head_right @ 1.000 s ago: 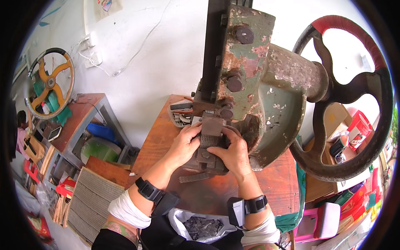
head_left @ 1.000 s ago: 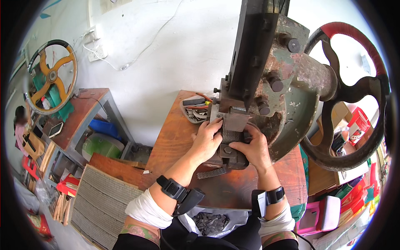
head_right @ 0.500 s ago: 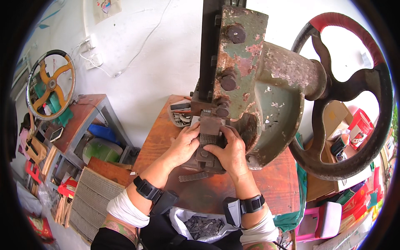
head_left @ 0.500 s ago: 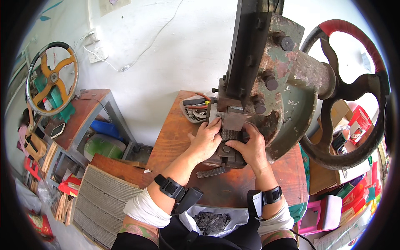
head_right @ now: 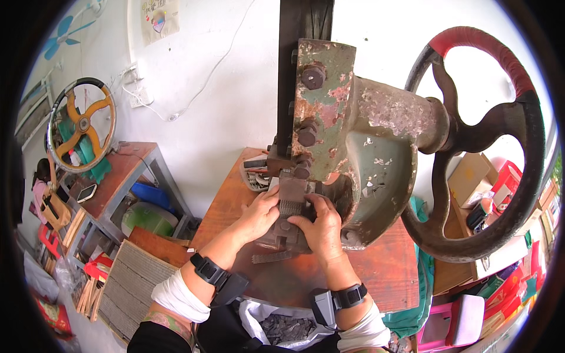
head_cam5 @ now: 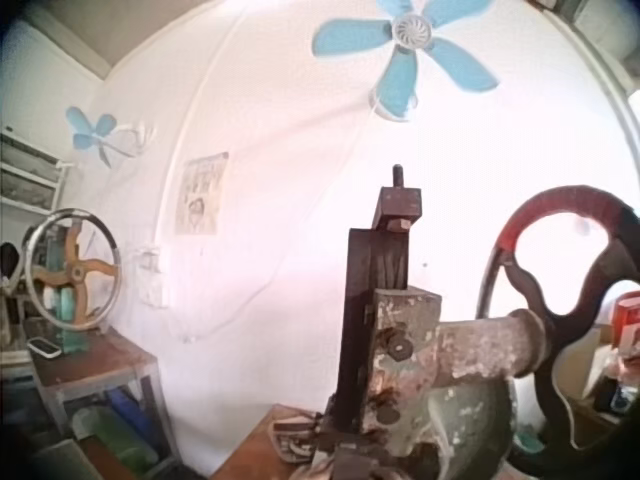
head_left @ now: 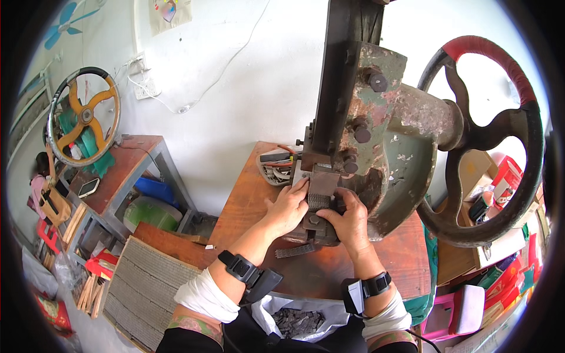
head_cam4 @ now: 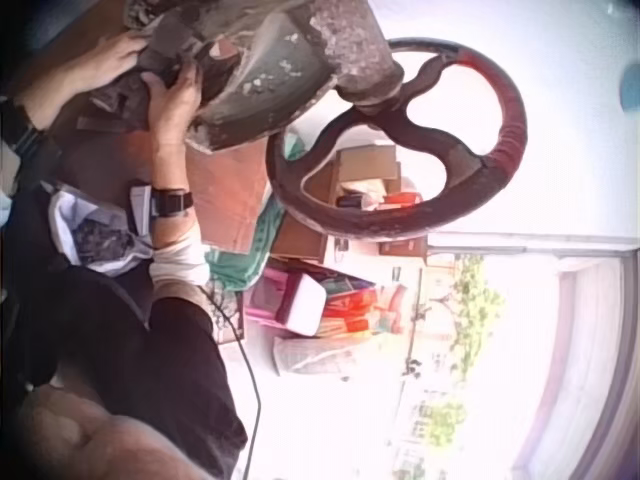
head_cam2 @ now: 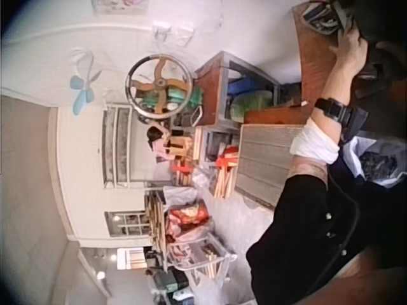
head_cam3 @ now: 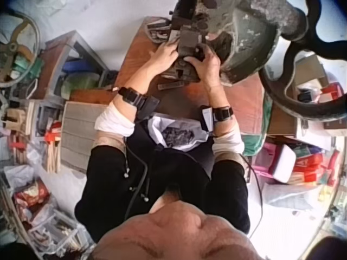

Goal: Operating a manual press to stamp small parts and organizing them into a mesh tray.

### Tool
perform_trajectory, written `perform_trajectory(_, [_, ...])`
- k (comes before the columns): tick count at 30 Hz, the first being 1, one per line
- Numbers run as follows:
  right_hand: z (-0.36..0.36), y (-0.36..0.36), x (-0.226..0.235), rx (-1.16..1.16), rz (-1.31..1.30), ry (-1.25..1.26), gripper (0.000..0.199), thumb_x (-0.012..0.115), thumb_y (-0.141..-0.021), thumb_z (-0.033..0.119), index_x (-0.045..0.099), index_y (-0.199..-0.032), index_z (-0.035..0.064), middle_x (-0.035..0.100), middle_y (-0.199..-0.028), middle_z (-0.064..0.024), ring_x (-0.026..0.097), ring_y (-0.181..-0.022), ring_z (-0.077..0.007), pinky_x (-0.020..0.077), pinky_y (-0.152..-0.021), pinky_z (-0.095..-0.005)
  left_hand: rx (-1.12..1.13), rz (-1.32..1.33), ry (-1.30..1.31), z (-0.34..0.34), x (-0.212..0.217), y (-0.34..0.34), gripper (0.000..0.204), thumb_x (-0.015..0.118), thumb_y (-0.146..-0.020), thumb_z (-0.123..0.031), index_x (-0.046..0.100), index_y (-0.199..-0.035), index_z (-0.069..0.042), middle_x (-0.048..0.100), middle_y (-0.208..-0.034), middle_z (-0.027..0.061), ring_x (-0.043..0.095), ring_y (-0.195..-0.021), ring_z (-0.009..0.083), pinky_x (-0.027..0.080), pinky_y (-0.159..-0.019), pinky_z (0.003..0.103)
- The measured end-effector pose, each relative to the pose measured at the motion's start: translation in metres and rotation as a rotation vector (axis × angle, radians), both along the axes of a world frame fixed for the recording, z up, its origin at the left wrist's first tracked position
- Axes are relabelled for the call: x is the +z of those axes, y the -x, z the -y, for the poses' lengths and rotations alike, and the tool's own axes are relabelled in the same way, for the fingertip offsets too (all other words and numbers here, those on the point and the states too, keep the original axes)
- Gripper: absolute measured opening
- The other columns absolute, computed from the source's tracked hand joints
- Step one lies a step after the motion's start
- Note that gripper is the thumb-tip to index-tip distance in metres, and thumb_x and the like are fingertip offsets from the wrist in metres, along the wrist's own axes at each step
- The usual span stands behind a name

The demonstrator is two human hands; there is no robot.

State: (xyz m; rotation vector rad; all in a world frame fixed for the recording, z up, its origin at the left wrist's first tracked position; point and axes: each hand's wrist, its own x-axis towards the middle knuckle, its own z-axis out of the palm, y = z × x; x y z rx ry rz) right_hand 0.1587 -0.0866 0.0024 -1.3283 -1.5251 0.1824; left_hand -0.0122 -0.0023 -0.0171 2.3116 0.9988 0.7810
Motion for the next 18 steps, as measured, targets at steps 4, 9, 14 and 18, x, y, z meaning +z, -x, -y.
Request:
perform_trajectory(4, [-0.009,-0.009,-0.001,-0.051,0.012,0.059,0.061,0.086,-0.057,0.016,0.061,-0.109,0.0005,0.063,-0.108,-0.0173,0.062,-0.095,-0.0333,0.0512,-0.082,-0.0372,-0.062,0.056,-0.012,-0.006,-0.005,-0.001,0.051,0.044,-0.091,-0.017,0.038,-0.141,-0.018,0.030,-0.150,0.0000,0.038,-0.129,0.0302,0.025,-0.089,0.079])
perform_trajectory(9, [0.024,-0.005,0.037,0.062,0.126,0.126,0.054,0.085,-0.058,0.012,0.064,-0.107,0.0017,0.064,-0.106,-0.0158,0.064,-0.093,-0.0303,0.0519,-0.080,-0.0353,-0.030,0.045,-0.030,0.000,0.001,-0.001,0.050,0.043,-0.091,-0.017,0.038,-0.140,-0.016,0.030,-0.150,0.0010,0.039,-0.129,0.0303,0.026,-0.088,0.079])
perform_trajectory(14, [0.135,-0.064,0.190,-0.703,0.210,-0.695,0.018,0.069,-0.082,0.013,0.066,-0.095,0.0012,0.067,-0.089,-0.0074,0.064,-0.084,-0.0172,0.0536,-0.070,-0.0293,0.062,-0.037,0.025,0.015,0.015,-0.001,0.049,0.044,-0.089,-0.018,0.040,-0.138,-0.012,0.033,-0.148,0.0016,0.043,-0.123,0.0280,0.025,-0.088,0.080])
perform_trajectory(18, [0.137,-0.208,0.349,-0.854,0.681,-0.297,0.060,0.052,-0.094,0.033,0.036,-0.139,-0.0020,0.052,-0.127,-0.0160,0.055,-0.109,-0.0219,0.0401,-0.099,-0.0338,0.093,-0.082,-0.017,0.019,0.022,-0.002,0.048,0.046,-0.089,-0.018,0.042,-0.137,-0.012,0.035,-0.146,0.0012,0.044,-0.120,0.0270,0.027,-0.086,0.079])
